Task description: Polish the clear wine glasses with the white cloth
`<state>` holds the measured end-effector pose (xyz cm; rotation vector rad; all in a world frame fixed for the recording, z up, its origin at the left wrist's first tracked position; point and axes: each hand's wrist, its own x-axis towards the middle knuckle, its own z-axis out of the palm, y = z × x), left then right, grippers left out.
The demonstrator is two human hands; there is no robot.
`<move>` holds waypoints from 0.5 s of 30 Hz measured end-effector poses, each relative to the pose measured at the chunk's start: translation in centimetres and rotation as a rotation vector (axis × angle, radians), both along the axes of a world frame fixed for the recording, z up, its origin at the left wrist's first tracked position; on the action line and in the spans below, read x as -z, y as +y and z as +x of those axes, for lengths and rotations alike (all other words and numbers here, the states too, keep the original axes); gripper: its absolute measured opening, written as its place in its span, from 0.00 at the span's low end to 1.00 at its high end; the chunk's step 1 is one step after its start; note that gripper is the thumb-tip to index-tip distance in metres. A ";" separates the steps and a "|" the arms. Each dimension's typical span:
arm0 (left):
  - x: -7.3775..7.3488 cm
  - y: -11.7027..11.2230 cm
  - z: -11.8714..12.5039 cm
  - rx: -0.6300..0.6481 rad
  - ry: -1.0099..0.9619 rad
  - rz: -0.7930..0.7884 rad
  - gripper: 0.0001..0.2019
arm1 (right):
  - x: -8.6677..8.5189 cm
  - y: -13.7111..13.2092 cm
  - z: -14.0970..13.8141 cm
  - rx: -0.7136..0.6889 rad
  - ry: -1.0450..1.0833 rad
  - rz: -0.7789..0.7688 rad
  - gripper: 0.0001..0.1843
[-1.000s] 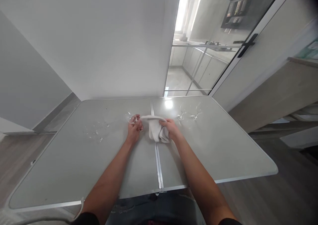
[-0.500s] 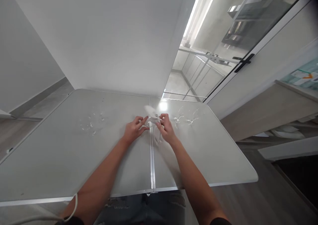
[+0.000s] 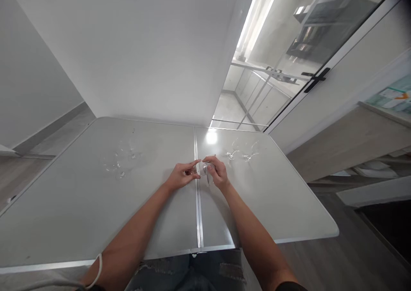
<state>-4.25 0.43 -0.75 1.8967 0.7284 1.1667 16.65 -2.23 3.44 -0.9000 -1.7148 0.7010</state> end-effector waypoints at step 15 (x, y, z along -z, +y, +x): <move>-0.1 0.2 -0.3 -0.273 0.289 0.299 0.22 | -1.6 -0.3 -1.9 0.159 0.254 -0.528 0.16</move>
